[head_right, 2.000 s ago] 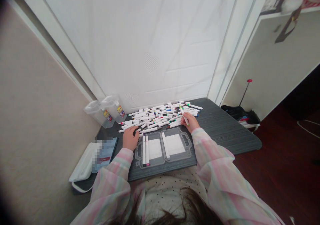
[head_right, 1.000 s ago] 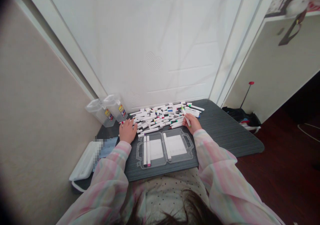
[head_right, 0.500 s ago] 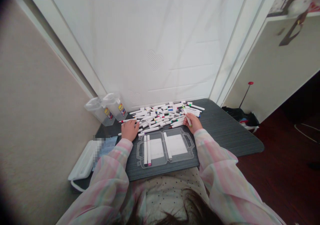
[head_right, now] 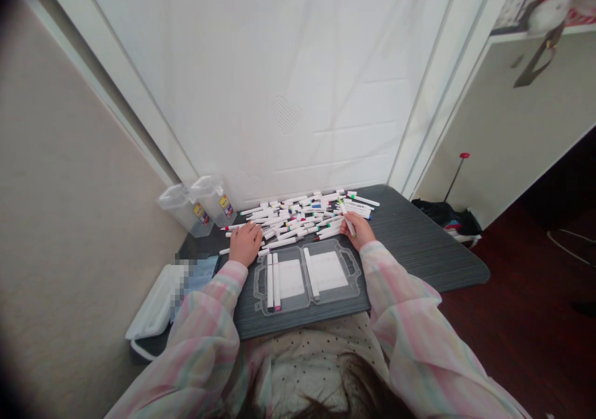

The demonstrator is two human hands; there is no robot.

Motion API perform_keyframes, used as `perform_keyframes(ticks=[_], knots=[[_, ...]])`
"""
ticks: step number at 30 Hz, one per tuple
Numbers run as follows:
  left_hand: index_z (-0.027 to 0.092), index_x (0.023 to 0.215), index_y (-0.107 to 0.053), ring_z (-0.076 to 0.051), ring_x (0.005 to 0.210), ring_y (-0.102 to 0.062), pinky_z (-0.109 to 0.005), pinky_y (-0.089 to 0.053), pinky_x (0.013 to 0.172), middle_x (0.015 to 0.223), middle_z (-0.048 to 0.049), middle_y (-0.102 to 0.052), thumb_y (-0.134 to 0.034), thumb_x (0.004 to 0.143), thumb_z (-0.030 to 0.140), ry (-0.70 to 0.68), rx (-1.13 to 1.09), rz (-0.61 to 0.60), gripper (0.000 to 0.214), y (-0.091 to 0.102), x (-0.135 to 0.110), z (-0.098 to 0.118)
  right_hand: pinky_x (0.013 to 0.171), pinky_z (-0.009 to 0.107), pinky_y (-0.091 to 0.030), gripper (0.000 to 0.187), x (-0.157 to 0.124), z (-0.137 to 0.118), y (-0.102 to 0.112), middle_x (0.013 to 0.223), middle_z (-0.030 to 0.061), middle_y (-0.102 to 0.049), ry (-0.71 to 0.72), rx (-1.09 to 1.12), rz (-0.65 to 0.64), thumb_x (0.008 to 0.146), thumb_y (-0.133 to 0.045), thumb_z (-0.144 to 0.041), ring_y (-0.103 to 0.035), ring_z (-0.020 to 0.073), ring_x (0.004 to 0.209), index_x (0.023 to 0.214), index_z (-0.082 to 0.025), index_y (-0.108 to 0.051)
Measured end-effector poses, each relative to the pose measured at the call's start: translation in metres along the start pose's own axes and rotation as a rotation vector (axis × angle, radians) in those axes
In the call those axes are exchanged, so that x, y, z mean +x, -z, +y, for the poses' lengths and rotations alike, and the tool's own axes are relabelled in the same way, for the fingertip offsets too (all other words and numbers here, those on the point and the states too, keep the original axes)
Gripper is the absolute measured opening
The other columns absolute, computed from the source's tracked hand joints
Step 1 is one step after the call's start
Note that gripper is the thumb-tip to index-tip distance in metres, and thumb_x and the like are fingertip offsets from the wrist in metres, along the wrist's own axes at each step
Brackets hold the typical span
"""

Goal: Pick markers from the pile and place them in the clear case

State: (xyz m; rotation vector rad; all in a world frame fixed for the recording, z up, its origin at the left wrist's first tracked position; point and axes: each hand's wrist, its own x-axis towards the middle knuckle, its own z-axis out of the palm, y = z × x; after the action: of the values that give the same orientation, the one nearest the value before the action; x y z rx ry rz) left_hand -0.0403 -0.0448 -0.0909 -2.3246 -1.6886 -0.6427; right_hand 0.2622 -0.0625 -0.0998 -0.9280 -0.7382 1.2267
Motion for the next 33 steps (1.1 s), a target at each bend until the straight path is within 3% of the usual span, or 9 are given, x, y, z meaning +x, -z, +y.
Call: perform_keyframes(ticks=[5,15,25,33], knots=[[0.023,0.093,-0.062,-0.02,0.108,-0.047,-0.041,-0.025,0.097,0.106,-0.005,-0.06,-0.036,0.084,0.028,-0.024,-0.015,-0.007,0.027,-0.0001,-0.0006,-0.0013,0.043,0.018,-0.038,0.013,0.0003,0.0,0.0005,0.05,-0.0054,-0.045,-0.015,-0.002,0.001,0.077,-0.052,-0.026,-0.043,0.0053,0.044,0.079,-0.014,-0.054],[0.014,0.093,-0.056,-0.018,0.102,-0.049,-0.042,-0.036,0.09,0.098,-0.0058,-0.058,-0.046,0.082,0.03,0.001,-0.001,0.01,0.022,-0.0022,-0.0004,-0.0047,0.059,0.026,-0.048,0.024,0.005,0.0024,0.0062,0.089,0.0033,-0.056,-0.055,-0.044,0.004,0.083,-0.046,-0.03,-0.055,0.0095,0.07,0.099,-0.012,-0.052],[0.014,0.093,-0.056,-0.017,0.096,-0.051,-0.04,-0.04,0.085,0.098,-0.0054,-0.057,-0.047,0.082,0.032,-0.052,-0.045,0.005,0.023,-0.0042,-0.0006,-0.0076,0.044,0.018,-0.04,0.02,0.0019,0.001,0.0028,0.063,-0.0038,-0.05,-0.018,-0.028,-0.004,0.084,-0.045,-0.03,-0.045,0.0036,0.047,0.084,-0.011,-0.053],[0.014,0.092,-0.056,-0.017,0.095,-0.051,-0.04,-0.04,0.085,0.096,-0.0053,-0.057,-0.047,0.081,0.032,-0.073,-0.076,0.034,0.022,-0.0066,-0.0034,-0.0088,0.042,0.018,-0.038,0.014,0.0003,0.0007,0.0006,0.049,-0.0068,-0.045,0.0,-0.016,-0.008,0.081,-0.049,-0.025,-0.044,0.0049,0.042,0.079,-0.013,-0.054]])
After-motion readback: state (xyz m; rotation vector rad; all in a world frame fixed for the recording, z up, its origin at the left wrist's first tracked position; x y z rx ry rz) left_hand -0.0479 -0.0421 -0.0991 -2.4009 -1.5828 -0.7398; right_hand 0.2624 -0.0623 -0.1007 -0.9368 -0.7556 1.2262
